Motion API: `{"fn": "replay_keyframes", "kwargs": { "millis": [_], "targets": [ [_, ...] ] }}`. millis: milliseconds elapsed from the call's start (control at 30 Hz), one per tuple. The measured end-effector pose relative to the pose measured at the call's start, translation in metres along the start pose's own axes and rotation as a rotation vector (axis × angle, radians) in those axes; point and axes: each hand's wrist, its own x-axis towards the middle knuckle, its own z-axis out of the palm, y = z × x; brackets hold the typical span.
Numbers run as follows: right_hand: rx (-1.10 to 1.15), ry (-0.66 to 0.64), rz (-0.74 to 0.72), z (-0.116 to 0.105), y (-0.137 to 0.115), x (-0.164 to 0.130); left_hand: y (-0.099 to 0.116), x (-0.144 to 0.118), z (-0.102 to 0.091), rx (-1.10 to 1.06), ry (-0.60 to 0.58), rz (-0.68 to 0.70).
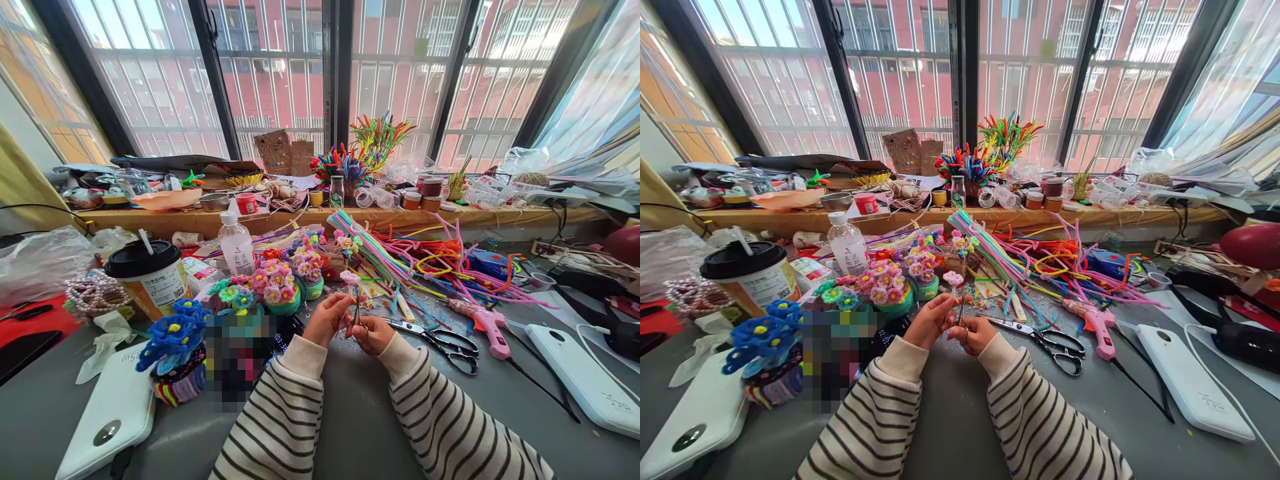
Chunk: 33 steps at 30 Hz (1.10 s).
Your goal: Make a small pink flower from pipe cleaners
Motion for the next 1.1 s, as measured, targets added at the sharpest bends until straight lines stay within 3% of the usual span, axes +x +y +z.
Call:
{"fn": "replay_keyframes", "kwargs": {
  "millis": [300,500,667,800,1100],
  "targets": [
    [0.093,-0.162,0.023,-0.0054,0.0019,-0.0032,0.0017,-0.0009,0.0006,0.090,-0.089,0.000],
    [0.145,-0.222,0.018,-0.0064,0.0005,-0.0036,0.0009,-0.0002,-0.0003,0.022,-0.053,-0.006],
    [-0.034,-0.044,-0.031,-0.0053,-0.0015,-0.0025,-0.0008,0.0034,-0.0029,-0.022,0.151,0.061],
    [-0.278,0.108,-0.078,-0.0043,-0.0022,-0.0036,-0.0010,0.0046,-0.0049,-0.023,0.195,0.092],
    [-0.474,0.142,-0.117,-0.0038,0.0035,-0.0033,-0.0009,0.0036,-0.0030,0.019,0.217,0.074]
  ]
}}
